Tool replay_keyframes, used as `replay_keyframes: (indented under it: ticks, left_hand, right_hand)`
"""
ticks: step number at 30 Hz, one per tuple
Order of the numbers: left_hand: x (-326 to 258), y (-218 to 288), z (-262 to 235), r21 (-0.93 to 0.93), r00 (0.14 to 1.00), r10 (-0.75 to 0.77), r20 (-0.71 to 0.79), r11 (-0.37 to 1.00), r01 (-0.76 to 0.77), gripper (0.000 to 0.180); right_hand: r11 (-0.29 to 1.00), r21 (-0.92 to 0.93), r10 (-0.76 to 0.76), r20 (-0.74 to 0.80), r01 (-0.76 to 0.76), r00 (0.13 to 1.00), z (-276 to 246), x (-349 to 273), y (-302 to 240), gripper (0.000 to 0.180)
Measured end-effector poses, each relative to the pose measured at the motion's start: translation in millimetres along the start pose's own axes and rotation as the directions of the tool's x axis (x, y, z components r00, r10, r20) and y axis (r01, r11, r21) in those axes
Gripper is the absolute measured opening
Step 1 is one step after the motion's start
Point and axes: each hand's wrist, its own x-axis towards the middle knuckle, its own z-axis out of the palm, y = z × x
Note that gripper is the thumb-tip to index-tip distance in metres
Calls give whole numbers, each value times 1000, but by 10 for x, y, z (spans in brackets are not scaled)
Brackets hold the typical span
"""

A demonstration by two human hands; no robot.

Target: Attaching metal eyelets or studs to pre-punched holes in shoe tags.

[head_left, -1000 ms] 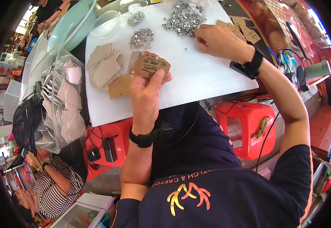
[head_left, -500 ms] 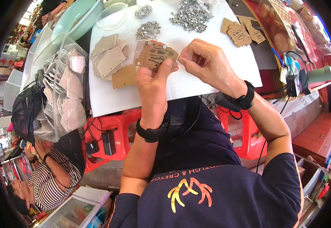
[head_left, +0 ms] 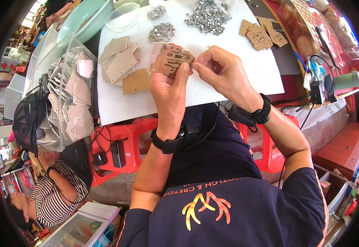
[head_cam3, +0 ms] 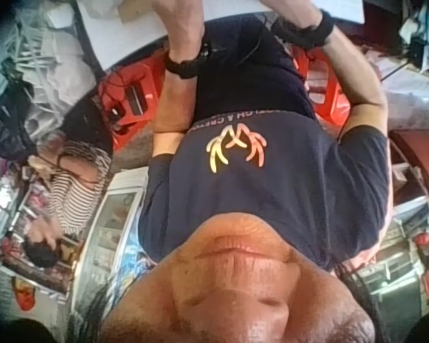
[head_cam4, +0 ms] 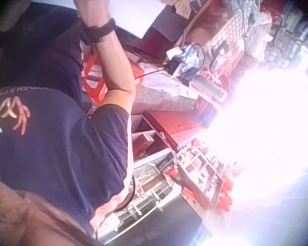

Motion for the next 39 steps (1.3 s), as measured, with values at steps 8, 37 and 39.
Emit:
replay_keyframes:
  ticks: [8,37,39]
  left_hand:
    - [-21,10,1,-42,1000,-6,2,999,6,28]
    - [-85,-13,33,-199,996,-58,-74,979,42,24]
    - [-90,7,43,-197,995,-58,-83,980,41,24]
  right_hand:
    - [999,21,24,-20,-24,999,49,-23,49,15]
    - [838,509,257,-53,-195,965,321,-132,136,16]
    - [836,514,249,-50,-189,967,325,-132,145,15]
